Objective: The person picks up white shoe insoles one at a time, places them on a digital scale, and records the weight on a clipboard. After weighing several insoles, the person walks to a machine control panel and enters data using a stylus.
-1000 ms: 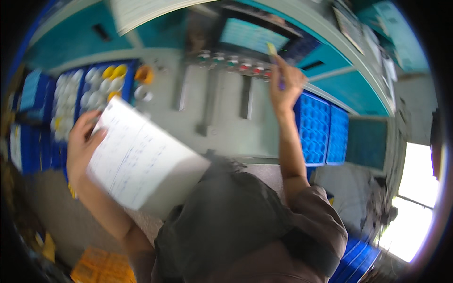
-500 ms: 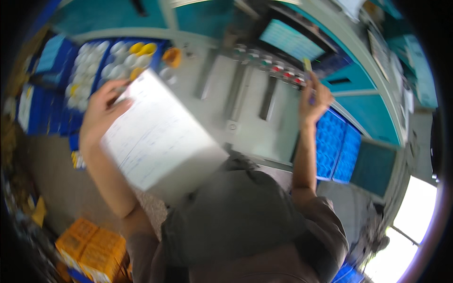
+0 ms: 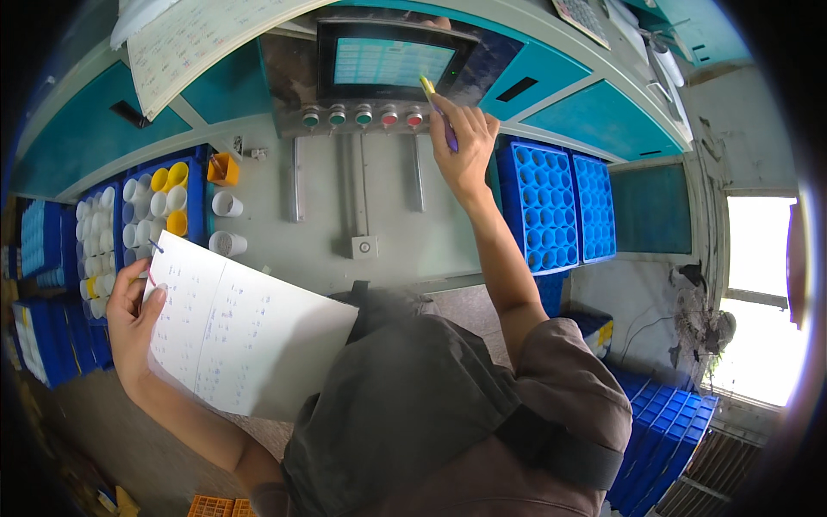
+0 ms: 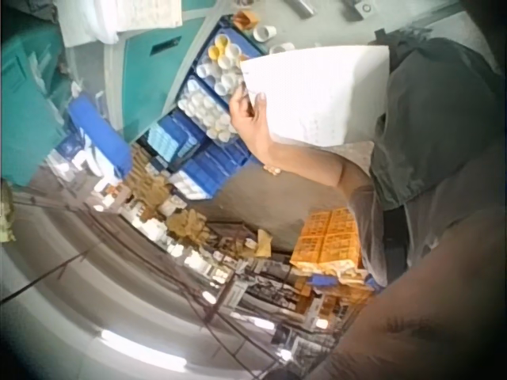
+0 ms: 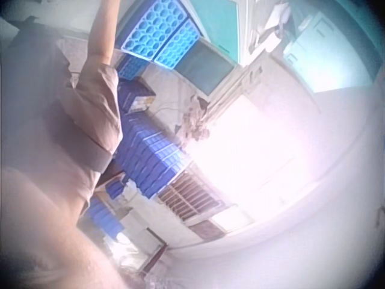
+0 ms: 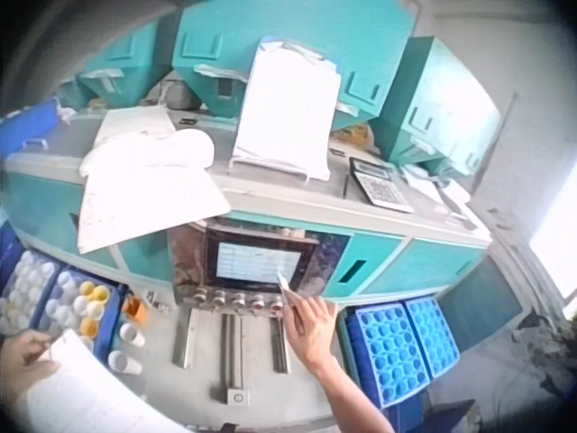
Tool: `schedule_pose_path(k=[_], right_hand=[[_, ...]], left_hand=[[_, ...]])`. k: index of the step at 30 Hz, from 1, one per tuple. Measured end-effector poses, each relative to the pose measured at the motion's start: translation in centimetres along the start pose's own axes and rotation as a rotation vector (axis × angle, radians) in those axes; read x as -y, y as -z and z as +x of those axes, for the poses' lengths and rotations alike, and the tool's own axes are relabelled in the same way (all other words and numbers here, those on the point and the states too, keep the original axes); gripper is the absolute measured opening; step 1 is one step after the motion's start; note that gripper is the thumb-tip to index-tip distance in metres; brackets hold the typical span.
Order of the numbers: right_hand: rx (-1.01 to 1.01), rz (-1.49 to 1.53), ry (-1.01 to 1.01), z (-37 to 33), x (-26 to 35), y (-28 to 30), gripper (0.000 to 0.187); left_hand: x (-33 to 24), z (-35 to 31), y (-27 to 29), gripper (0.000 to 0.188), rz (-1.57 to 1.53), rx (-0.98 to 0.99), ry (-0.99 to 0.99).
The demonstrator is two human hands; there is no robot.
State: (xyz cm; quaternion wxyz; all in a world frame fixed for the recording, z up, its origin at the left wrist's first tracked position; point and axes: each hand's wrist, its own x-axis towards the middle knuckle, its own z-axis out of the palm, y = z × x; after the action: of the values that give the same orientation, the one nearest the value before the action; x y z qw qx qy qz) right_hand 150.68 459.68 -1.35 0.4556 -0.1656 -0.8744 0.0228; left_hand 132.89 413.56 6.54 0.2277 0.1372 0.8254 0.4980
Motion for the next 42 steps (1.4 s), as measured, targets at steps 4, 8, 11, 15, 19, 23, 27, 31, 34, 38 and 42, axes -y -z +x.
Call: schedule_pose_path(k=[4,8,11,15,19,23,27,31,34,38,42], right_hand=[[-0.021,-0.013,0.000,0.7,0.0,0.0,0.022],[-0.009,-0.030,-0.008,0.7,-0.3,-0.1,0.022],[-0.042,0.003,0.017,-0.3,-0.3,0.0,0.023],[-0.008,-0.021,0.002,-0.7,-0.2,0.1,0.023],[-0.065,0.019,0.043,0.8,0.3,0.2,0.024],[-0.035,0.026,0.038,2.3,0.7,-0.2,0.025],[-0.066,-0.003,0.078,1.8,0.5,0.0,0.027],[0.007,0.040,0.057,1.0,0.8,0.0,0.029],[-0.019,0.069,0.053,0.8,1.3,-0.4,0.024],[-0.012,0.048,0.081,1.0,1.6,-0.5,0.026],[0.034,0.064,0.089,1.0,1.7,-0.5,0.032]], left_hand=[[-0.2,-0.1,-0.2,0.042,-0.016,-0.013,0.002],[-0.1,-0.1,-0.2,0.042,-0.065,0.011,-0.025],[0.2,-0.1,0.0,0.041,-0.079,0.014,-0.030],[0.5,0.1,0.2,0.041,-0.100,0.043,-0.047],[0.4,0.2,0.2,0.041,-0.081,0.039,-0.035],[0.3,0.1,0.2,0.041,-0.059,0.037,-0.022],[0.7,0.4,0.6,0.043,-0.078,0.065,-0.001],[0.9,-0.1,0.6,0.045,-0.094,0.084,-0.094],[0.6,0.1,0.4,0.045,-0.048,0.073,-0.082],[0.5,0.2,0.4,0.045,-0.022,0.032,-0.022],[0.8,0.4,0.6,0.046,-0.043,0.069,-0.018]])
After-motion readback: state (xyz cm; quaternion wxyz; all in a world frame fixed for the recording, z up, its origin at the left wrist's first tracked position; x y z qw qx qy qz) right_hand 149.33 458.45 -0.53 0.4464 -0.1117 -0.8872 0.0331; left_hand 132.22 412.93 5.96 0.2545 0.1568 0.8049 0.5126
